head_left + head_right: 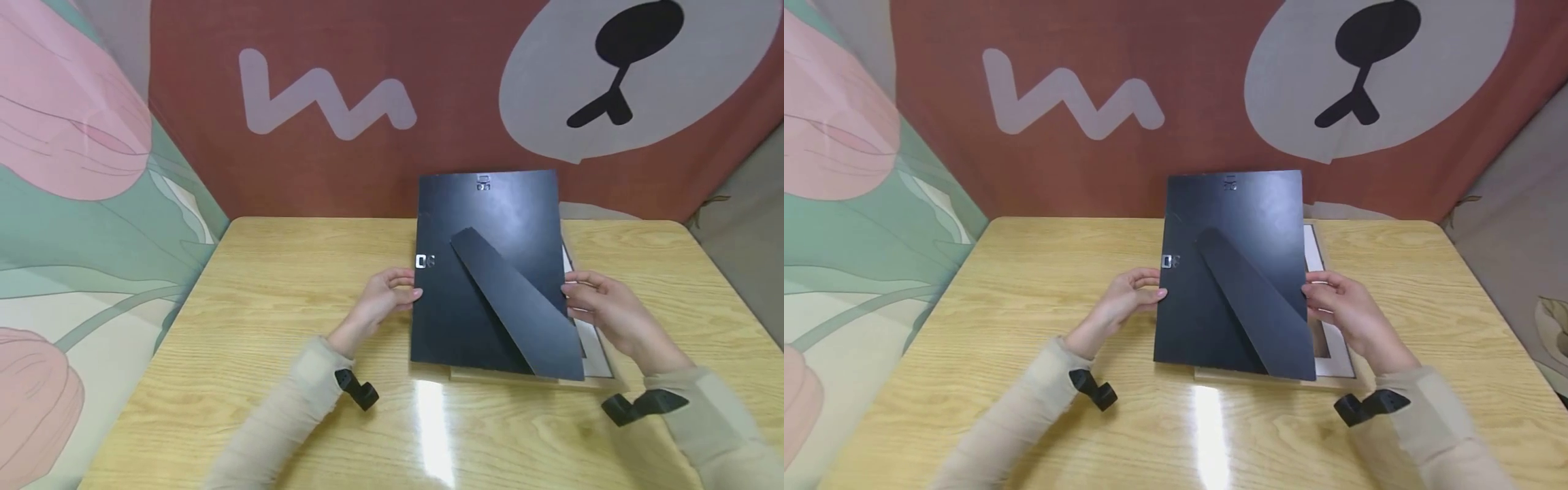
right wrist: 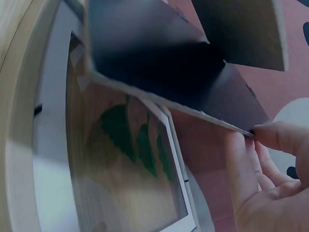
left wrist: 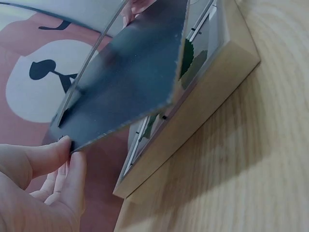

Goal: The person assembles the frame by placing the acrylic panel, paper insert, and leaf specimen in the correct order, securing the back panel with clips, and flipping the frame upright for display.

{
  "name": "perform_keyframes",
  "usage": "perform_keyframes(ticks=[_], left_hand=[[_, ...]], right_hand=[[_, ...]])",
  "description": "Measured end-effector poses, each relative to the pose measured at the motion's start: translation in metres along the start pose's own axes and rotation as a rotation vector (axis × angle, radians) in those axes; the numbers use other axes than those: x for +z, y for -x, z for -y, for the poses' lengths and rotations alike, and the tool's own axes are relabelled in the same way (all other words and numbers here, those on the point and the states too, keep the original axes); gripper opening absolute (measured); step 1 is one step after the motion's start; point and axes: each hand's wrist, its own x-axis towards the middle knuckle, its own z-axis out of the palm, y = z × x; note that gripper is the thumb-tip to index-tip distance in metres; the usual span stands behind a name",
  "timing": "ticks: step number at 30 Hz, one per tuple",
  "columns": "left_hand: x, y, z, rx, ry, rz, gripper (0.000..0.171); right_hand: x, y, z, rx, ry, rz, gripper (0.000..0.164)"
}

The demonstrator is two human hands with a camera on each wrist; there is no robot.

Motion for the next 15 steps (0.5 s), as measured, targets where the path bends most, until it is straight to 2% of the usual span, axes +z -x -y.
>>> perform_keyframes(ticks=[5, 10, 15], left_hand=[[0.007, -0.002, 0.004, 0.015, -0.005, 0.038, 0.048], [0.013, -0.002, 0.009, -0.004, -0.010, 0.071, 0.051], [0.019, -0.004, 0.013, -0.012, -0.010, 0.102, 0.052]], right_hand=[[-0.008, 0.003, -0.007, -0.042, -0.091, 0.006, 0.023], [-0.016, 0.007, -0.014, -0.016, -0.110, 0.019, 0.023], [-0.024, 0.013, -0.020, -0.047, -0.252, 0.063, 0.030]])
